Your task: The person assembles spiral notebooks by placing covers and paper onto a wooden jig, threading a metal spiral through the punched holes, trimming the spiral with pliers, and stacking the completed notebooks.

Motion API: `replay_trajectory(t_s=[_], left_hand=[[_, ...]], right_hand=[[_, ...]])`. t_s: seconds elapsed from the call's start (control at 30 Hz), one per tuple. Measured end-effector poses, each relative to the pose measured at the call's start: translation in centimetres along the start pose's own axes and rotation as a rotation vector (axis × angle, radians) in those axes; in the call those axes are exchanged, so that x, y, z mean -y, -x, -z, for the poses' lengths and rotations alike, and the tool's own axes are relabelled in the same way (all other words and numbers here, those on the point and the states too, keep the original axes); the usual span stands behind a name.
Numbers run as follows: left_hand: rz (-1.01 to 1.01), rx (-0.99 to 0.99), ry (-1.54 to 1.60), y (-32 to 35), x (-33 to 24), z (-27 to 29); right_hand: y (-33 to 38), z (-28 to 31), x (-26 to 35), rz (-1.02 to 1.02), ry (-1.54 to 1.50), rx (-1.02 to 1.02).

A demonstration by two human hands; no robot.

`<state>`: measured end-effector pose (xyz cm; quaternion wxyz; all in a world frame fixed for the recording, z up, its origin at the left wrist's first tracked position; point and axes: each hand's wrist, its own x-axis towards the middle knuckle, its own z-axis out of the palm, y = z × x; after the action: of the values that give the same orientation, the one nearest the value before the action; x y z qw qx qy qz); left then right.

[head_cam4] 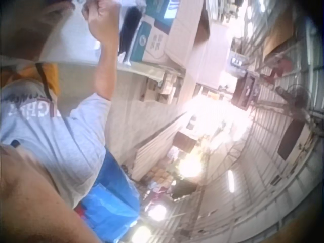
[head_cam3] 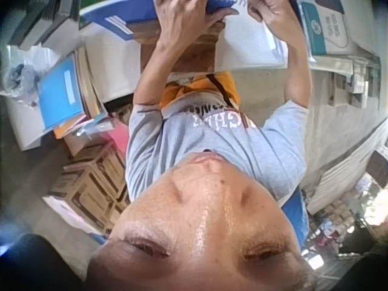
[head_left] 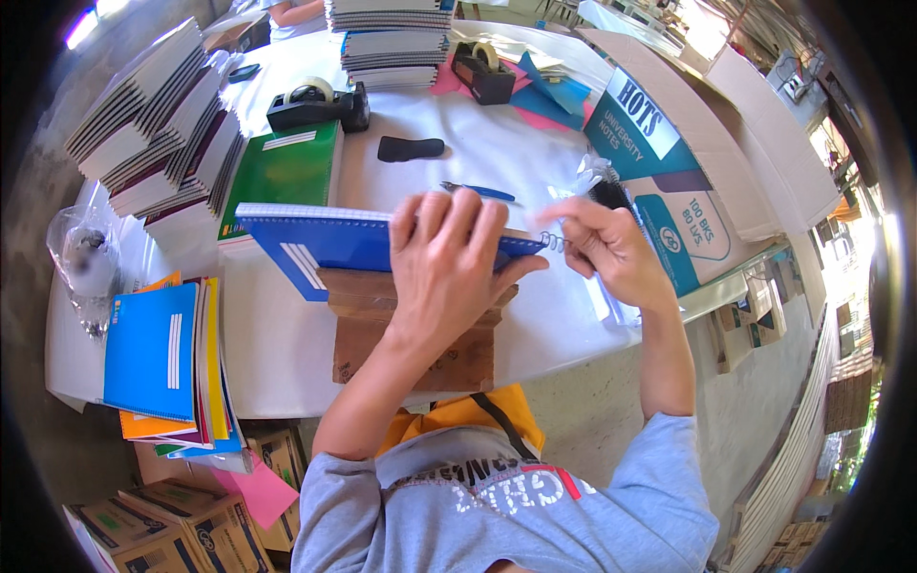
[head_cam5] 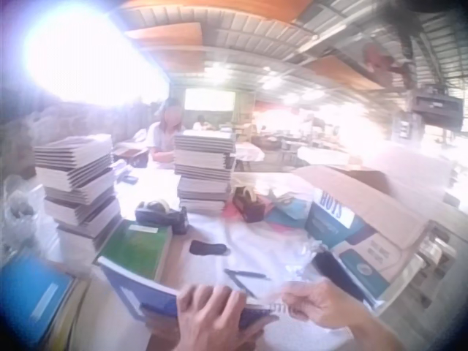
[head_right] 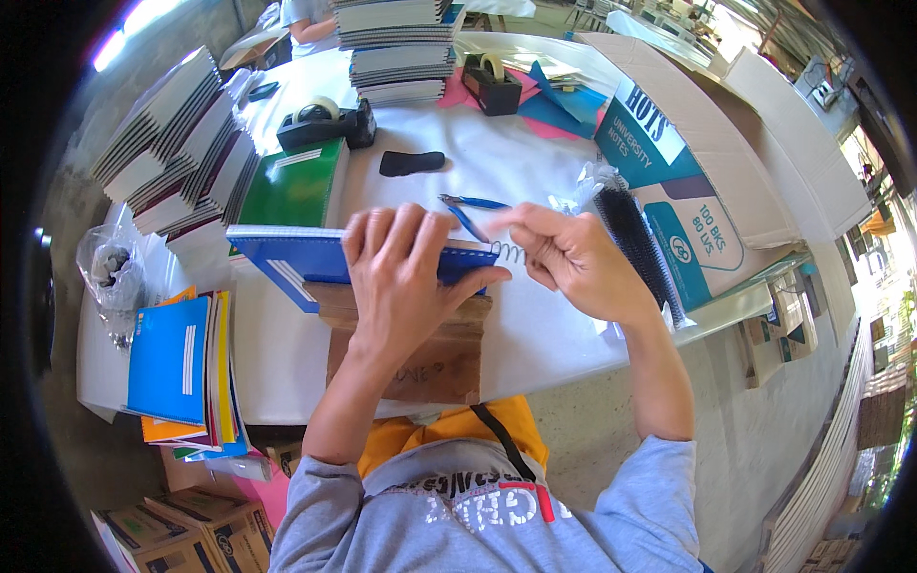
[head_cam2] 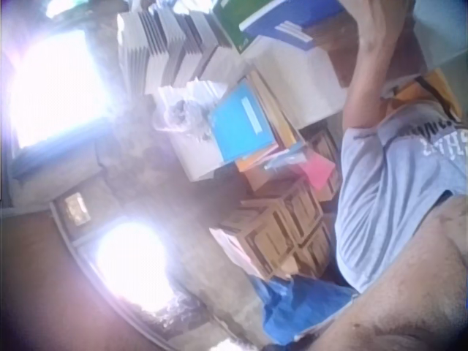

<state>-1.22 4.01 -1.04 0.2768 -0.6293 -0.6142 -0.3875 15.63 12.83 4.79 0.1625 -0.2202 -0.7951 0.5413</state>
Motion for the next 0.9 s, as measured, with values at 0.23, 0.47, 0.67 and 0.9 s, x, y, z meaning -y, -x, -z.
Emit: replay_trajectory(t_s=[0.23,0.47,0.67,0.9], left_hand=[[0.078,-0.125,-0.093,0.6,2.4,1.9],[0.049,0.044,0.185,0.2,4.2,2.8],[-0.066,0.059,0.223,0.1,5.2,4.6],[-0.004,-0.01,0.039,1.7,3.8,4.5]], right_hand=[[0.6,-0.9,-1.2,0.391,0.459,-0.289],[-0.1,1.2,0.1,0.028,0.164,0.19],[-13.0,4.1,-5.4,0.169,0.481,0.332],[-29.6,-1.7,-20.4,-0.028,0.908,-0.094]])
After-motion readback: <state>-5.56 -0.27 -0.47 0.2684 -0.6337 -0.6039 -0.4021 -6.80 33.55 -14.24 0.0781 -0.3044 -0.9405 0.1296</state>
